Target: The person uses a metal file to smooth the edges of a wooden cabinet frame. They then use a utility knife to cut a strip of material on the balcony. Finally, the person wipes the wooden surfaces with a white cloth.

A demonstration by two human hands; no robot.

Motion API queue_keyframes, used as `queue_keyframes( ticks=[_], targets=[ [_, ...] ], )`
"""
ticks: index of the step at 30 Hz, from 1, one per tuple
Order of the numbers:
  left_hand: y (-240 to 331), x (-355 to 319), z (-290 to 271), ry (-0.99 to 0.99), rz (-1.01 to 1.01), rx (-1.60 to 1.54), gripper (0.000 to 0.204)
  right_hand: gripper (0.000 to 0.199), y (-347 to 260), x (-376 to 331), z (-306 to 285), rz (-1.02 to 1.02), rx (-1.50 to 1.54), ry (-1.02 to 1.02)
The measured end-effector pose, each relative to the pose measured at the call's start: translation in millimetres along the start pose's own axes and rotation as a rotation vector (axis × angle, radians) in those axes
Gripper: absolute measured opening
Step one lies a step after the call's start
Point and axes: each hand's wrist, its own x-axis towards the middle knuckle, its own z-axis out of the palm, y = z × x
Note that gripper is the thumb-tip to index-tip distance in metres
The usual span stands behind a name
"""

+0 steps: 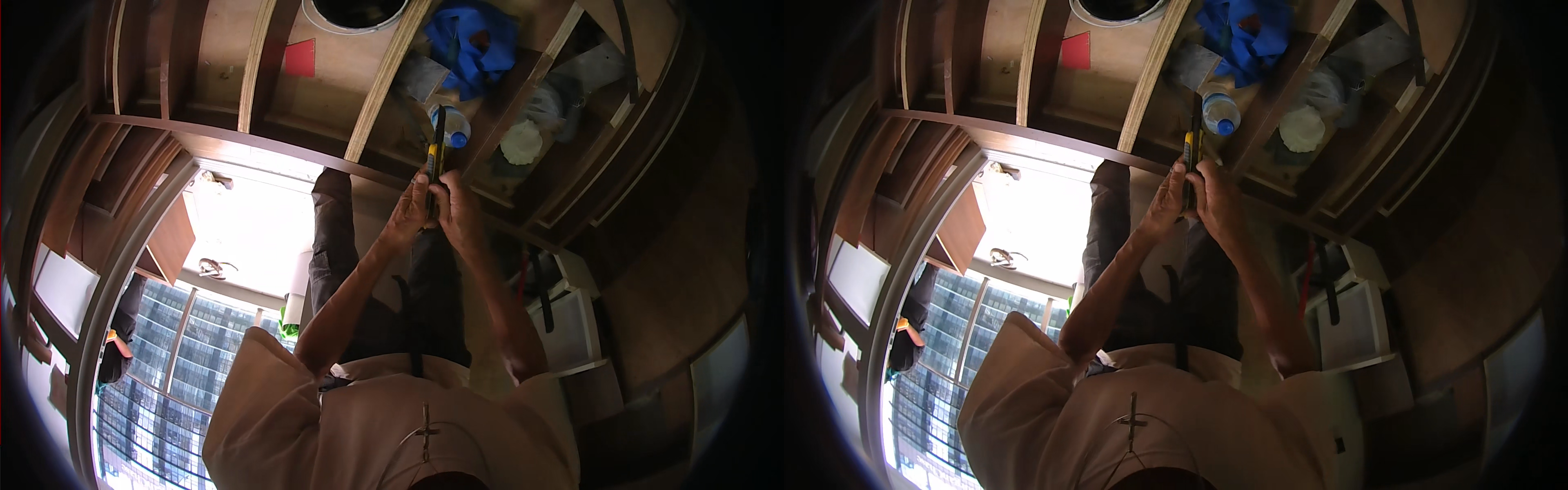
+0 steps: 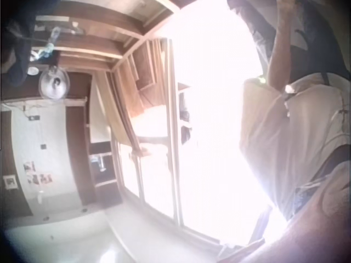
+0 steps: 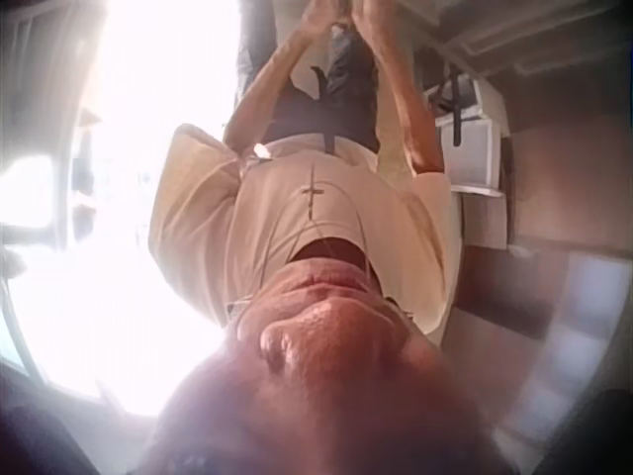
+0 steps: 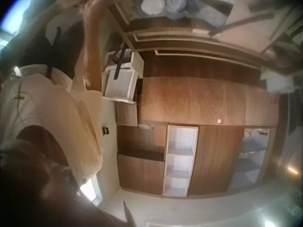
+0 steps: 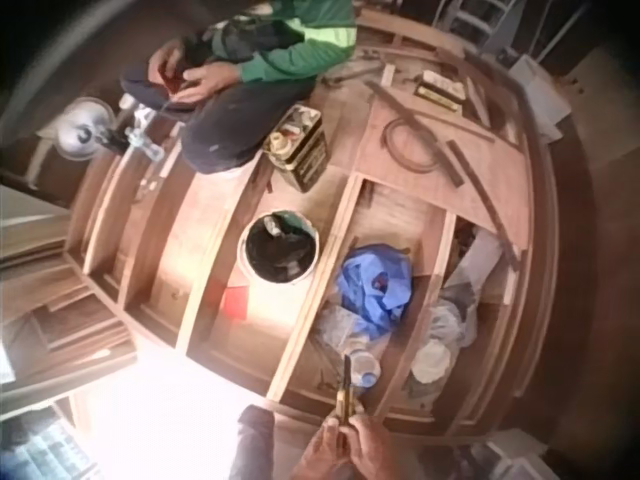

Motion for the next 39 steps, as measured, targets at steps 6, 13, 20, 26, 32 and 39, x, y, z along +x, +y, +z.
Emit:
queue_keyframes(
  ticks=[6, 13, 20, 26, 32, 39],
  targets=[
    [16, -7, -39, -0.134, -0.196, -0.016, 0.063, 0.021, -2, 21, -1, -0.612, -0.338, -0.201],
    [25, -13, -51, 0.028, -0.035, -0.005, 0.060, 0.035, -22, 33, 22, 0.075, -0.006, -0.350],
    [35, -7, -68, 0.072, -0.042, -0.067, 0.061, 0.031, -30, 49, 34, -0.507, -0.188, -0.069],
    [39, -8, -73, 0.061, -0.099, -0.097, 0.058, 0.027, -39, 53, 39, -0.343, -0.225, -0.236],
    [41, -5, -80, 0.080, -0.154, -0.136, 0.057, 0.023, -36, 40, 43, -0.627, -0.299, -0.291],
    [40, 6, -92, 0.077, -0.148, 0.004, 0.059, 0.026, -31, 41, 54, -0.515, -0.291, -0.198]
  ],
)
